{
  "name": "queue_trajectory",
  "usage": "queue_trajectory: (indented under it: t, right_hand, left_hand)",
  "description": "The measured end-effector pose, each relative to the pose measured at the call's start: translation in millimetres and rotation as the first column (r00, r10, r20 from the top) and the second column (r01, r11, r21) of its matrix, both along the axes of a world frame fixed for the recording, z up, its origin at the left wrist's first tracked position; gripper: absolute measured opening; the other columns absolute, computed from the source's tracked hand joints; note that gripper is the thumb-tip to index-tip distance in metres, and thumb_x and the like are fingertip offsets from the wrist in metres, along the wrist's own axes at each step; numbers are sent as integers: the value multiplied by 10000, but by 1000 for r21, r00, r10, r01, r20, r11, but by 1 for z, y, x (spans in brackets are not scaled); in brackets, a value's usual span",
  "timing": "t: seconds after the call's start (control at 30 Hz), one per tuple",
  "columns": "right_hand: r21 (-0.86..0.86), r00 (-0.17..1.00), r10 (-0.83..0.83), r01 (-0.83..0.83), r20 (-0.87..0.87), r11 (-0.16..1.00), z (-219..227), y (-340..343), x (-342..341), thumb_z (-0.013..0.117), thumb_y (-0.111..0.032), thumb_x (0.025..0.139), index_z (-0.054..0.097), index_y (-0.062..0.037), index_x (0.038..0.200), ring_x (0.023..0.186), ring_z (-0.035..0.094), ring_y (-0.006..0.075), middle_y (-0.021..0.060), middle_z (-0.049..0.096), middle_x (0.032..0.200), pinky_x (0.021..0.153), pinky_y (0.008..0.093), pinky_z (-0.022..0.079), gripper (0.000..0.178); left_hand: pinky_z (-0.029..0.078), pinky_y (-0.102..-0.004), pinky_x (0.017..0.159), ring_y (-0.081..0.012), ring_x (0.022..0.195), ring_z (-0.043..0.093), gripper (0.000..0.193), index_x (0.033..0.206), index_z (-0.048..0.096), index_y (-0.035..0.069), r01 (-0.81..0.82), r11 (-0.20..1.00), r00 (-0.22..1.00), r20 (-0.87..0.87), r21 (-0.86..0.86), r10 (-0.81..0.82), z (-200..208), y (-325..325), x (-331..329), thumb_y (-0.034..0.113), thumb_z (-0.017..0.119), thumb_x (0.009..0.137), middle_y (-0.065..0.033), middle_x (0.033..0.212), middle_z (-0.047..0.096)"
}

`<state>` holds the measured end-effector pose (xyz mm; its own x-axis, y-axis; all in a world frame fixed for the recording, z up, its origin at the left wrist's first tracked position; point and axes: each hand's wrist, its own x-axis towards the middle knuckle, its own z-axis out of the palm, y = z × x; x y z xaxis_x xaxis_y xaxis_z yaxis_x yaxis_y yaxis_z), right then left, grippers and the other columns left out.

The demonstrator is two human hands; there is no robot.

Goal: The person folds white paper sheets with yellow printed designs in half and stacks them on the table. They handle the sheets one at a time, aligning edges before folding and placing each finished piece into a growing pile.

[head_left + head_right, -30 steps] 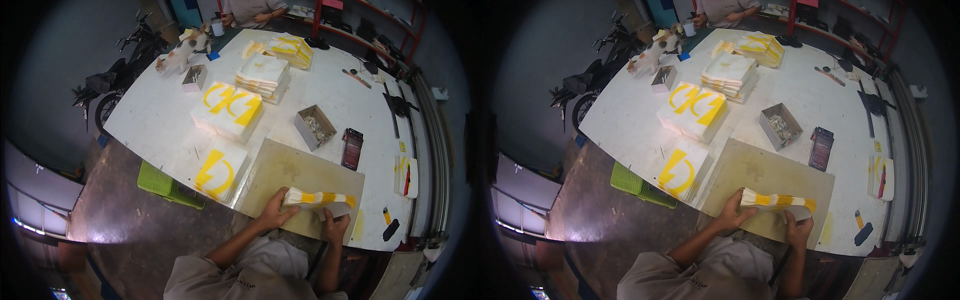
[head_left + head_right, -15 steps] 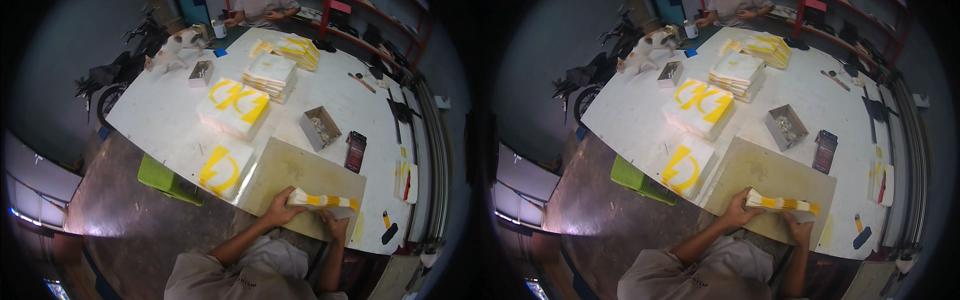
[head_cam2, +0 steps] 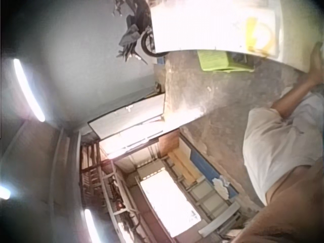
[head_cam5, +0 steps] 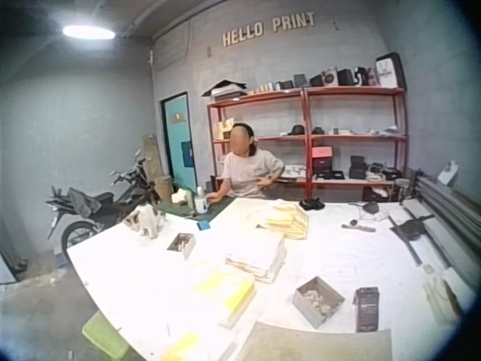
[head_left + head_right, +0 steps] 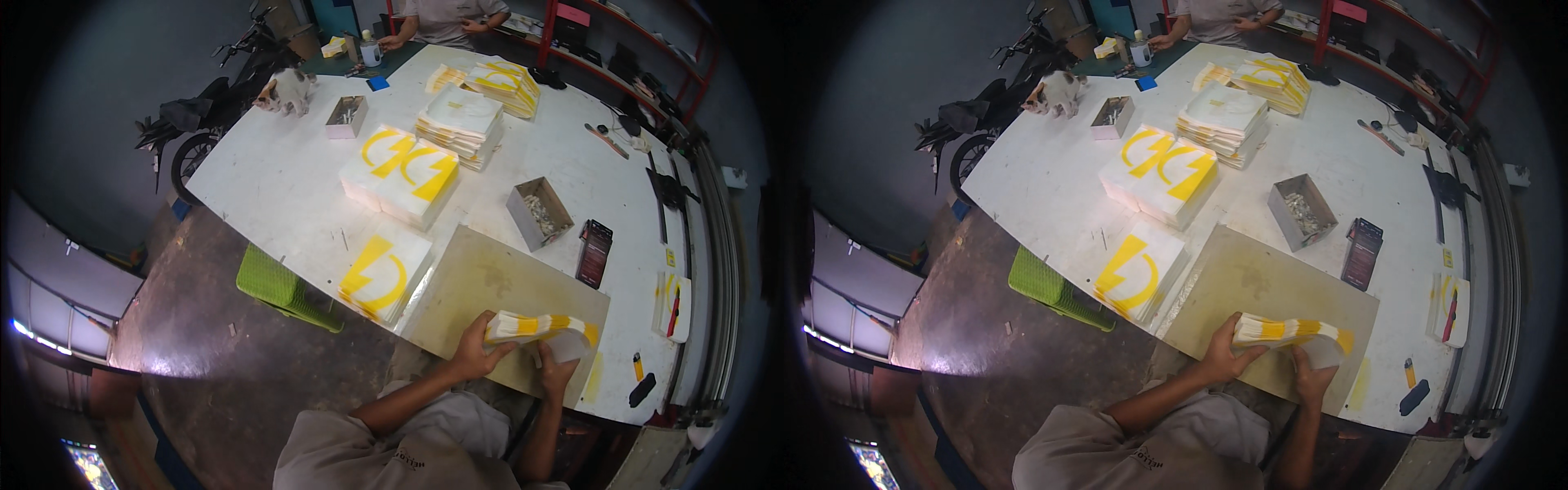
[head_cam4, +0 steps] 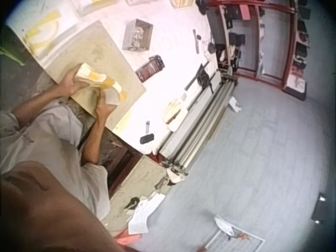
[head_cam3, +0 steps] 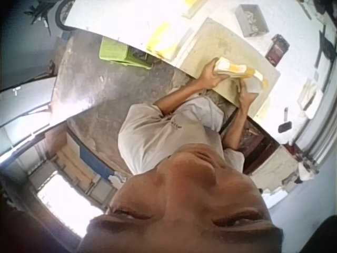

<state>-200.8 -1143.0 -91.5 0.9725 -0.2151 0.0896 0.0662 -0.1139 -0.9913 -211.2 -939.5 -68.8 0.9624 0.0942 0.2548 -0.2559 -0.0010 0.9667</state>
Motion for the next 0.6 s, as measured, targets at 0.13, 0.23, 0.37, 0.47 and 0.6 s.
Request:
queue_trajectory:
  t: [0.13, 0.23, 0.37, 0.47, 0.6]
  right_hand:
    - [15, 1000, -10, 10, -20, 1000, 2, 2, -3, 831, -135, 793, 432, 26, 1302, 1093, 582, 265, 160, 560, 1210, 946, 386, 476, 666]
    - [15, 999, -53, 53, -10, 998, -1, 4, -5, 829, -130, 795, 444, 28, 1290, 1087, 584, 266, 161, 565, 1202, 940, 388, 478, 647]
    - [10, 992, -127, 128, -18, 992, -7, 8, -10, 813, -106, 801, 456, 38, 1276, 1080, 590, 264, 163, 572, 1196, 940, 387, 479, 612]
    - [40, 989, -149, 150, -23, 988, -5, 14, -13, 792, -84, 809, 458, 47, 1271, 1077, 596, 264, 166, 578, 1192, 941, 391, 481, 585]
    - [48, 986, -167, 166, 16, 985, -19, 11, -16, 772, -65, 816, 476, 57, 1253, 1063, 607, 264, 165, 595, 1172, 939, 399, 485, 542]
  left_hand:
    - [504, -318, 901, -193, 1033, 649, 497, 1223, 501, -37, 20, 998, 1000, 8, 64, -21, -8, -2, -5, 115, 779, 840, -153, 1095, 657]
    - [517, -309, 869, -181, 1007, 656, 433, 1171, 531, -32, -13, 999, 1000, 17, 51, 12, -13, -8, -11, 93, 777, 838, -141, 1071, 658]
    - [524, -308, 843, -192, 977, 665, 381, 1141, 562, -22, -110, 991, 993, 56, 75, 106, -16, -19, -21, 62, 768, 833, -134, 1054, 657]
    - [526, -321, 835, -232, 962, 673, 377, 1136, 580, -15, -165, 981, 984, 85, 99, 157, -11, -24, -29, 34, 765, 812, -146, 1058, 654]
    - [526, -340, 834, -291, 965, 673, 385, 1133, 595, -12, -207, 973, 968, 165, 104, 189, -5, -26, -31, -2, 756, 784, -167, 1074, 648]
